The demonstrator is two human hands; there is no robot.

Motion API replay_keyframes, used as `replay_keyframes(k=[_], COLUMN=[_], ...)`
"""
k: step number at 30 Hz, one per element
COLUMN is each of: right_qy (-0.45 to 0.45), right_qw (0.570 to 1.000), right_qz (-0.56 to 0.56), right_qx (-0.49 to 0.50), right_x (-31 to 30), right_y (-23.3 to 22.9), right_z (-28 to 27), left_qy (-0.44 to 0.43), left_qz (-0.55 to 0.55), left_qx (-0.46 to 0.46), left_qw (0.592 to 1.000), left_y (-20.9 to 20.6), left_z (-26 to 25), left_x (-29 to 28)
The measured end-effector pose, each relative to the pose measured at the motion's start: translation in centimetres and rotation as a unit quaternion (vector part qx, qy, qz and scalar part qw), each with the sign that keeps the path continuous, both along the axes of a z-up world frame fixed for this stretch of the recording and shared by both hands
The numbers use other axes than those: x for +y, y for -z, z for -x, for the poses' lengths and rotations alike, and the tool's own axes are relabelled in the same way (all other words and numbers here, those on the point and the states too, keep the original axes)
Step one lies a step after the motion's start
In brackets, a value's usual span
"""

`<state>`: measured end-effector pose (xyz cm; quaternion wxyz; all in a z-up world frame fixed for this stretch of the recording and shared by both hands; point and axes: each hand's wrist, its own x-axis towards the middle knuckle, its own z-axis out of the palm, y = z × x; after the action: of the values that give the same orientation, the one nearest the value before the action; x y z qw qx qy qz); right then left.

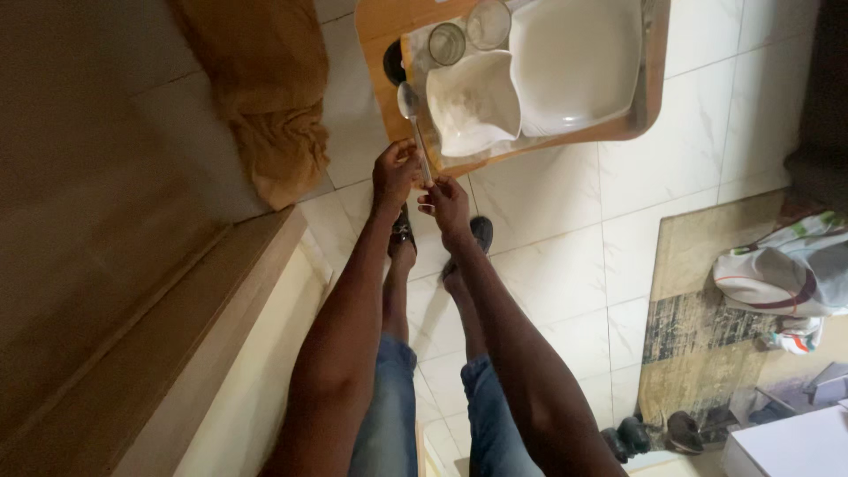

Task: The person retrieves a glass, a fork, a knife, and a spoon from a sink one at a time, carries each item across the room, and places them onto a tray table.

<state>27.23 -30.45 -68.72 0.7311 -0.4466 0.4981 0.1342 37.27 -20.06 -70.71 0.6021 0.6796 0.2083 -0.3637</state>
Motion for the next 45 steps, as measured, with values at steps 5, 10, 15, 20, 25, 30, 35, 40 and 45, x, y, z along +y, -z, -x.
replay_keyframes(k=[5, 10, 15, 20, 25, 30, 35, 40, 45], right_qy=[0.035, 0.069, 0.132, 0.136, 0.135, 0.062, 0.059, 0.055, 0.059], right_qw=[0.999, 0.997, 0.991, 0.989, 0.988, 0.973, 0.979, 0.994, 0.996], right_qz=[0.003, -0.009, 0.013, 0.059, 0.067, 0.212, 0.187, 0.084, -0.055], right_qx=[0.013, 0.044, 0.016, -0.004, -0.042, 0.068, 0.060, 0.037, 0.041], right_x=[0.2, 0.3, 0.2, -0.3, -0.8, -1.3, -2.1, -2.9, -3.6], right_y=[4.6, 6.7, 8.2, 10.1, 10.0, 6.8, 6.9, 5.8, -1.2], right_z=[-0.3, -1.4, -1.1, -0.2, -0.8, -2.4, -2.5, -0.9, 0.7], left_qy=[-0.026, -0.015, -0.002, 0.013, -0.022, 0.014, -0.021, -0.033, -0.068], left_qz=[0.008, -0.073, -0.101, -0.184, -0.165, -0.256, -0.225, -0.261, -0.214], left_qx=[-0.061, -0.063, -0.067, -0.108, -0.187, -0.160, -0.205, -0.254, -0.195], left_qw=[0.998, 0.995, 0.993, 0.977, 0.968, 0.953, 0.953, 0.931, 0.955], left_y=[4.9, 5.1, 4.3, 5.0, 5.0, 3.5, 3.4, 4.2, 1.1], left_z=[0.4, -1.1, -2.0, -1.9, -1.4, -1.6, -1.2, -1.1, -1.7], left_x=[-1.0, -2.5, -3.8, -4.9, -5.6, -6.7, -6.8, -6.9, -3.9])
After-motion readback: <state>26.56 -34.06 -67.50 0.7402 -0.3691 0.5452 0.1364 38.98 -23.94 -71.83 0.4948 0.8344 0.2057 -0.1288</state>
